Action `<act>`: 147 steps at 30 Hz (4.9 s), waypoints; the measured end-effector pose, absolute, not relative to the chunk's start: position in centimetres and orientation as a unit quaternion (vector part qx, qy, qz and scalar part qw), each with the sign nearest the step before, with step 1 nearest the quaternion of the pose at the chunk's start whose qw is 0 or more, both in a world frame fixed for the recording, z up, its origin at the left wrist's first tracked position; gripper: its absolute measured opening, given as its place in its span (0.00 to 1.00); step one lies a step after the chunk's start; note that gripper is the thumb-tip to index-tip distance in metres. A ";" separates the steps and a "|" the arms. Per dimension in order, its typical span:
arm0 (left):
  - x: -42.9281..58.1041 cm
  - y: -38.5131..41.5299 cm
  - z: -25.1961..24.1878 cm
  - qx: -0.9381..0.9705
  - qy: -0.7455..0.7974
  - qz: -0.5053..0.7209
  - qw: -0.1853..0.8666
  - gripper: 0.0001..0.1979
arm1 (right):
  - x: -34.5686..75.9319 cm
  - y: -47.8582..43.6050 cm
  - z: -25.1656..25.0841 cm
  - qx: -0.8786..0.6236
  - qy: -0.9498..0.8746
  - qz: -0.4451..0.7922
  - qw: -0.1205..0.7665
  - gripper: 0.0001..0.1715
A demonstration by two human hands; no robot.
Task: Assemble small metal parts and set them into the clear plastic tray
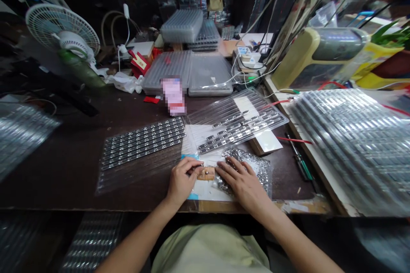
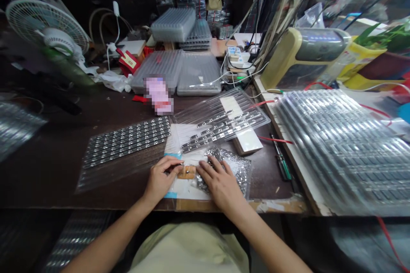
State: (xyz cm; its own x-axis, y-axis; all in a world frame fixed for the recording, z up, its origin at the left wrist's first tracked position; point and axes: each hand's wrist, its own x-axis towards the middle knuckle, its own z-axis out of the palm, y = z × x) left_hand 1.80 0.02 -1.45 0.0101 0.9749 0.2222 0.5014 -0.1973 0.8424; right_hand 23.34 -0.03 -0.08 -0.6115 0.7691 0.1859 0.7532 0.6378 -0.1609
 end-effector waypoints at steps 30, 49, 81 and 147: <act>3.9 0.1 -1.2 0.760 0.512 0.331 0.226 0.05 | 23.7 0.3 -1.0 -0.491 -0.810 0.090 0.308 0.07; -2.6 8.2 0.4 0.685 0.665 0.298 0.021 0.03 | 20.6 -0.2 -0.5 -0.483 -0.793 0.160 0.334 0.06; -2.1 1.9 0.5 0.486 0.563 0.393 0.541 0.19 | 24.2 0.1 -0.3 -0.436 -0.891 -0.009 0.128 0.13; 3.7 0.1 -0.4 0.770 0.512 0.316 0.211 0.07 | 24.1 -0.1 -0.6 -0.441 -0.881 0.013 0.174 0.09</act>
State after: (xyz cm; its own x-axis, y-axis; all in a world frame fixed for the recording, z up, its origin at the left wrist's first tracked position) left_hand 3.72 0.10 -0.38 0.2749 0.9223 0.2715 0.6557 -0.3864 0.6487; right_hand 24.09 -0.12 -0.62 -0.5511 0.7805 0.2951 0.7713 0.6114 -0.1767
